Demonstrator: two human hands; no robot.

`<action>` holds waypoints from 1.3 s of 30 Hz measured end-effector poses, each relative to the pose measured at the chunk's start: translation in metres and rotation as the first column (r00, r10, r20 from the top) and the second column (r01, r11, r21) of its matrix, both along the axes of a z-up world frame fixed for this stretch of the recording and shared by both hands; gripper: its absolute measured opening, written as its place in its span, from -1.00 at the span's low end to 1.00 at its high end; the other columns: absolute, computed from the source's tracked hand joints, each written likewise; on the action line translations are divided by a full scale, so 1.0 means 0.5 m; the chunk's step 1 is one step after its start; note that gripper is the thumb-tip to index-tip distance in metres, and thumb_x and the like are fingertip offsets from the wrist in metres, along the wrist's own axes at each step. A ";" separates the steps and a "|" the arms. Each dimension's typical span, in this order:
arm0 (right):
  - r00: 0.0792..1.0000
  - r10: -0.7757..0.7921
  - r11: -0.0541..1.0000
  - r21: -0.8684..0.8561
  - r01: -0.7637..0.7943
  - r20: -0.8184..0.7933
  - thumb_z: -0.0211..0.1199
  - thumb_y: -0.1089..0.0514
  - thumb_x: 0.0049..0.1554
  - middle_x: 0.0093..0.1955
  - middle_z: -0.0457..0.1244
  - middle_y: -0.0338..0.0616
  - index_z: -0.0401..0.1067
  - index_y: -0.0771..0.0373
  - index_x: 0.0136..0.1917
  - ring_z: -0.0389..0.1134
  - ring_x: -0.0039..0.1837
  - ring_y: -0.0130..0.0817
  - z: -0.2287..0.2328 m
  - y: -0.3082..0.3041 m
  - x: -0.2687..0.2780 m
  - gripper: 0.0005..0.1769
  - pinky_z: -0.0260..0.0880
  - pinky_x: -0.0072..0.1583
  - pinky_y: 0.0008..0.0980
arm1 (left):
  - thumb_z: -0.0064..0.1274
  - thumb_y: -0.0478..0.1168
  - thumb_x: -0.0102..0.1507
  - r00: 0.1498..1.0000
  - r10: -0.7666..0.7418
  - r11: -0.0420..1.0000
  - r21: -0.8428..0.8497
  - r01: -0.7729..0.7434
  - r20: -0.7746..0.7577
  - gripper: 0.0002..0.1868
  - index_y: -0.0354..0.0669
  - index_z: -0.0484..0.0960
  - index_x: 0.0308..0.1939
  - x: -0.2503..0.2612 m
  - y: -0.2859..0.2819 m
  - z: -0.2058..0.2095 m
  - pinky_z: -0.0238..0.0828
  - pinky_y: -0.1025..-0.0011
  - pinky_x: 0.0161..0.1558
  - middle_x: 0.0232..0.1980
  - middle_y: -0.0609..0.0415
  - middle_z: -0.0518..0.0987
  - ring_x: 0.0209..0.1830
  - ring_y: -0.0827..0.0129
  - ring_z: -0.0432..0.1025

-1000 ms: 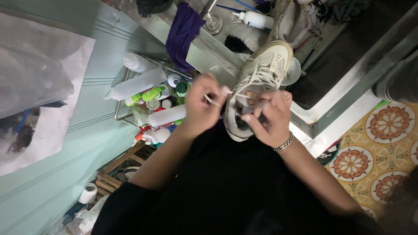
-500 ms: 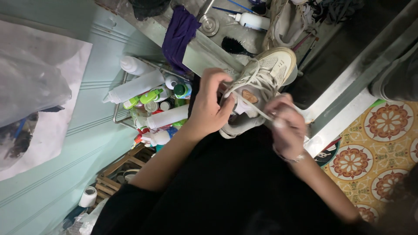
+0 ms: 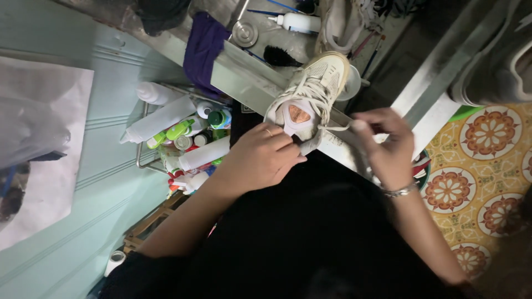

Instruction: Cleaning a pair of white sneakers by removing laces and wiping the soles and upper with a cloth.

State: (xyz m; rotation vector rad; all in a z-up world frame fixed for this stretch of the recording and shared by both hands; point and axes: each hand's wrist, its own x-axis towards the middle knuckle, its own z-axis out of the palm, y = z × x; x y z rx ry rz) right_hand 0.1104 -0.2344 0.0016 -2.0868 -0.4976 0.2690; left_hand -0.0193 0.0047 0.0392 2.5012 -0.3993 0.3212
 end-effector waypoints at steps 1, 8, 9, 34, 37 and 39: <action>1.000 0.002 1.000 0.002 -0.002 0.003 0.41 0.24 0.16 -0.01 0.35 -0.08 0.58 0.30 0.00 0.35 -0.05 -0.40 0.001 0.016 -0.006 -0.86 0.36 0.01 -0.47 | 0.23 -0.17 0.28 1.000 0.002 1.000 0.002 -0.002 0.003 -0.84 -0.16 0.62 -0.29 -0.002 -0.006 -0.007 0.38 0.24 0.00 -0.25 0.05 0.55 -0.15 0.20 0.46; 0.998 0.051 0.998 0.035 -0.049 -0.047 0.46 0.13 0.18 -0.23 0.39 -0.17 0.60 0.29 -0.16 0.38 -0.20 -0.45 0.033 0.090 -0.045 -0.82 0.34 -0.12 -0.49 | 0.10 -0.19 0.24 0.980 0.091 0.989 0.131 -0.068 -0.177 -0.81 -0.27 0.64 -0.23 -0.025 -0.032 -0.031 0.40 0.24 0.09 -0.18 -0.03 0.65 -0.07 0.18 0.54; 0.995 0.074 0.997 -0.003 -0.074 0.066 0.44 0.14 0.19 -0.23 0.38 -0.17 0.59 0.31 -0.17 0.38 -0.20 -0.44 0.040 0.093 -0.049 -0.81 0.34 -0.12 -0.47 | 0.06 -0.23 0.23 0.983 0.123 0.982 0.160 -0.101 -0.137 -0.81 -0.30 0.64 -0.19 -0.030 -0.036 -0.034 0.40 0.26 0.12 -0.15 -0.04 0.65 -0.05 0.19 0.55; 0.980 0.157 0.988 -0.006 -0.157 0.121 0.35 0.13 0.28 0.02 0.37 -0.03 0.58 0.23 0.12 0.41 0.12 -0.17 0.044 0.038 0.011 -0.81 0.41 0.19 -0.27 | 0.08 -0.25 0.27 0.989 0.098 0.986 0.144 -0.081 -0.115 -0.89 -0.23 0.60 -0.30 -0.016 0.004 -0.027 0.35 0.24 0.13 -0.26 0.01 0.60 -0.07 0.19 0.50; 0.981 0.162 0.983 0.071 -0.170 0.108 0.38 0.13 0.23 -0.01 0.37 -0.03 0.59 0.22 0.12 0.41 0.07 -0.14 0.057 0.108 0.007 -0.79 0.42 0.13 -0.28 | 0.05 -0.28 0.22 0.991 0.091 0.977 0.202 -0.070 -0.097 -0.88 -0.21 0.63 -0.22 -0.027 0.009 -0.027 0.33 0.25 0.23 -0.14 -0.01 0.63 0.06 0.20 0.50; 0.905 0.265 0.960 -0.008 -0.278 0.332 0.43 0.17 0.15 0.01 0.35 0.03 0.59 0.28 0.12 0.37 0.09 -0.04 0.080 0.141 0.011 -0.72 0.37 0.14 -0.20 | 0.02 -0.27 0.21 0.997 0.044 0.962 0.271 -0.024 -0.066 -0.79 -0.26 0.63 -0.11 -0.029 0.019 -0.023 0.30 0.26 0.31 -0.02 -0.03 0.65 0.19 0.20 0.47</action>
